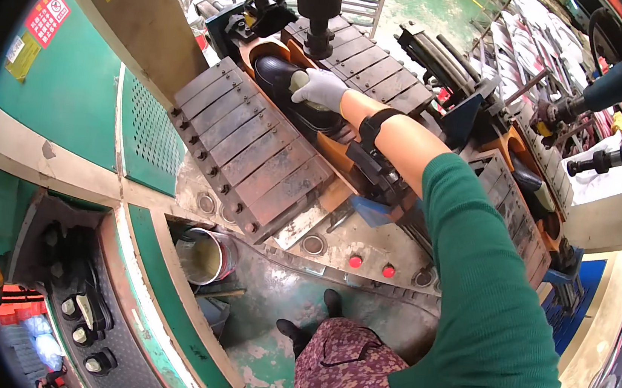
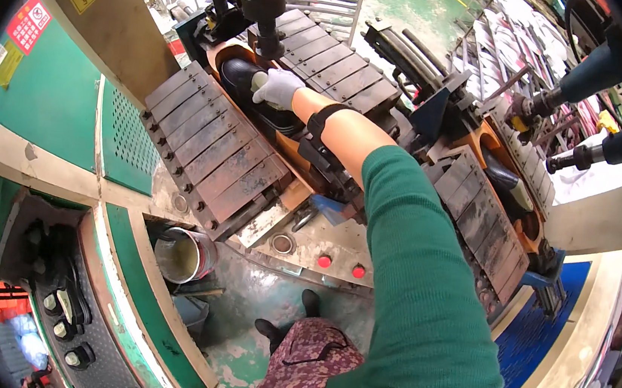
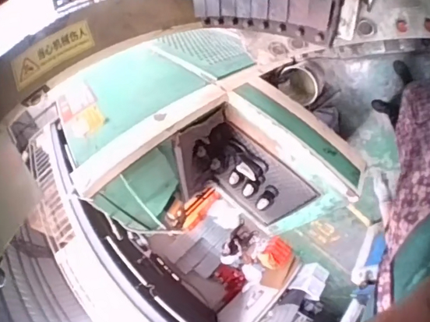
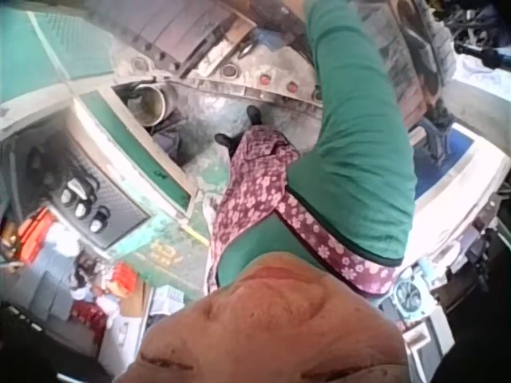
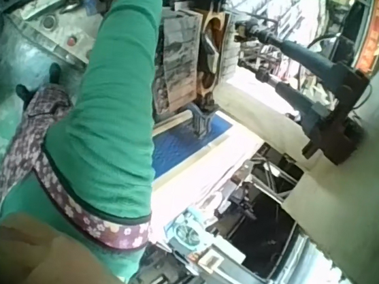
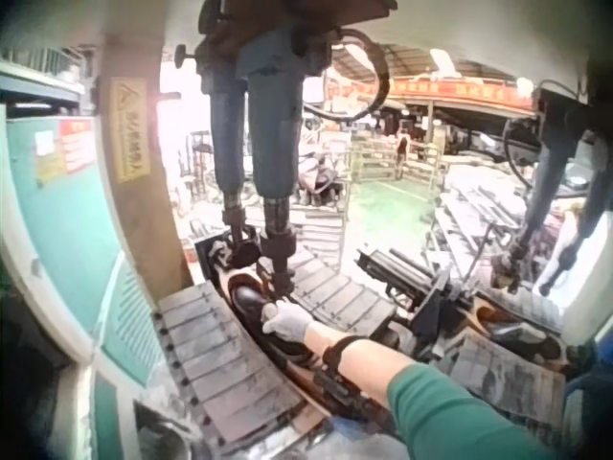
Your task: Operate a heat-setting or lasting machine by loading and unloading shoe lasts from a conveyor.
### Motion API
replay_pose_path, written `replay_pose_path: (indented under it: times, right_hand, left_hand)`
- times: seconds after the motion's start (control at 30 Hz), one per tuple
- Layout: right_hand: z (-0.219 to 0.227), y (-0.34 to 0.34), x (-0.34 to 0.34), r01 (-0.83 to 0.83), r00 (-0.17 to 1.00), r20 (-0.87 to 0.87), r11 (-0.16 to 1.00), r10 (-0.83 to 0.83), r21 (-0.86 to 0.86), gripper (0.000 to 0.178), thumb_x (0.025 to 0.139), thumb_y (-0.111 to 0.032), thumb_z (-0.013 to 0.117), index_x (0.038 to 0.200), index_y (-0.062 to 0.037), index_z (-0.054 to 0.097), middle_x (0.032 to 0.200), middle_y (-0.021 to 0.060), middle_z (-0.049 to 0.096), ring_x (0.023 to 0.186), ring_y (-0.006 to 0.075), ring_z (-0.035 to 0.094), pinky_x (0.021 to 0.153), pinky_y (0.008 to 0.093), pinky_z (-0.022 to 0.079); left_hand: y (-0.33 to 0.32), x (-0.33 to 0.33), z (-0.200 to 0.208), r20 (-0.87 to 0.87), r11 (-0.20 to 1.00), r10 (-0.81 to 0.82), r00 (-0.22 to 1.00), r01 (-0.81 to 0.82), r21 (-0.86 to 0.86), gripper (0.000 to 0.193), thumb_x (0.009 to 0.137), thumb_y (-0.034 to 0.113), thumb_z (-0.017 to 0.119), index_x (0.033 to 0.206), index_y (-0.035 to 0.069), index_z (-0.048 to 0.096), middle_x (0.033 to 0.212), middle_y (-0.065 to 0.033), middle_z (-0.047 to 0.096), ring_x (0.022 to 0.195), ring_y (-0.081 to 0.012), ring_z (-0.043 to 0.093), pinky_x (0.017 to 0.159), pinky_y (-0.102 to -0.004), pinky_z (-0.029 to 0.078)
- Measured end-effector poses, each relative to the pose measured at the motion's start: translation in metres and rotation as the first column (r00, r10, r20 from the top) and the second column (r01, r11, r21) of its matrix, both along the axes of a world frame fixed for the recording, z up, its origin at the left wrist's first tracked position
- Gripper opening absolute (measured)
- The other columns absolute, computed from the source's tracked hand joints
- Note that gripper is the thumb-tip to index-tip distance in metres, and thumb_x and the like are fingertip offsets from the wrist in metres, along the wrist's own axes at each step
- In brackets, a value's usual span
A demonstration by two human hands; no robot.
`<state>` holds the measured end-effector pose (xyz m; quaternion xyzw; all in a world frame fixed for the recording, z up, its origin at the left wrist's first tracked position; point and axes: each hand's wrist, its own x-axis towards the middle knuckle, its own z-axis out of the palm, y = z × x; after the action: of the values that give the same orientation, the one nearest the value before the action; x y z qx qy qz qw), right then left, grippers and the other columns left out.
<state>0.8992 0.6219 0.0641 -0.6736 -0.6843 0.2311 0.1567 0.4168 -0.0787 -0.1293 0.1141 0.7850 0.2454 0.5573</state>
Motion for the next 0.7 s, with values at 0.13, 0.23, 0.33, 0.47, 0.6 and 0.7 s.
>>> replay_pose_path:
  times: [0.13,0.23,0.33,0.47,0.6,0.7]
  right_hand:
    - [-0.012,-0.021,0.005,0.077,0.997,0.003,0.996,-0.077,-0.045,0.095,0.065,-0.039,0.085,0.142,-0.0026,0.044,0.126,0.0221,0.064,0.115,0.0386,0.063,0.096,0.0412,0.051]
    - [-0.010,-0.035,0.012,0.049,0.990,-0.133,0.998,-0.045,0.033,0.079,0.065,-0.031,0.084,0.134,-0.0097,0.052,0.121,0.0205,0.066,0.112,0.0390,0.063,0.095,0.0452,0.050]
    - [-0.008,-0.040,0.007,0.098,0.989,-0.108,0.995,-0.099,-0.012,0.075,0.064,-0.029,0.083,0.131,-0.0104,0.054,0.120,0.0202,0.066,0.112,0.0389,0.063,0.095,0.0450,0.050]
    - [-0.010,-0.035,0.013,0.068,0.994,-0.083,0.998,-0.068,-0.002,0.073,0.065,-0.032,0.084,0.127,-0.0079,0.055,0.119,0.0194,0.067,0.112,0.0386,0.063,0.096,0.0441,0.050]
    - [-0.006,-0.023,0.045,-0.103,0.977,-0.194,0.993,0.089,-0.064,0.055,0.072,-0.040,0.082,0.110,-0.0032,0.068,0.109,0.0192,0.070,0.104,0.0346,0.067,0.090,0.0413,0.053]
    - [0.028,-0.026,0.061,-0.069,0.964,-0.259,0.998,0.066,-0.002,0.032,0.082,-0.034,0.074,0.096,-0.0049,0.075,0.089,0.0117,0.073,0.078,0.0276,0.068,0.072,0.0385,0.055]
  left_hand:
    - [-0.006,-0.003,-0.004,0.016,1.000,0.004,1.000,-0.004,0.013,0.037,0.104,0.034,0.050,0.125,0.005,0.061,0.116,-0.0068,0.064,0.099,-0.0172,0.061,0.080,-0.0312,0.049]
    - [-0.009,-0.007,-0.009,0.021,1.000,0.012,1.000,-0.013,0.022,0.037,0.104,0.034,0.050,0.126,0.005,0.060,0.116,-0.0069,0.064,0.099,-0.0172,0.061,0.080,-0.0311,0.049]
    - [-0.018,-0.010,-0.011,0.026,0.999,0.027,0.999,-0.028,0.024,0.038,0.104,0.034,0.051,0.126,0.005,0.060,0.117,-0.0071,0.064,0.100,-0.0172,0.061,0.080,-0.0310,0.049]
    - [-0.030,-0.010,-0.018,0.038,0.999,0.044,0.998,-0.045,0.019,0.038,0.104,0.034,0.051,0.127,0.005,0.059,0.118,-0.0073,0.064,0.100,-0.0172,0.061,0.080,-0.0308,0.049]
    - [-0.028,-0.009,-0.027,0.054,0.999,0.038,0.998,-0.038,0.009,0.038,0.104,0.034,0.051,0.128,0.005,0.059,0.119,-0.0075,0.064,0.101,-0.0172,0.061,0.080,-0.0307,0.049]
    - [-0.046,-0.011,-0.022,0.031,0.997,0.079,0.996,-0.079,-0.006,0.038,0.104,0.034,0.051,0.128,0.005,0.058,0.119,-0.0076,0.064,0.101,-0.0172,0.061,0.080,-0.0305,0.049]
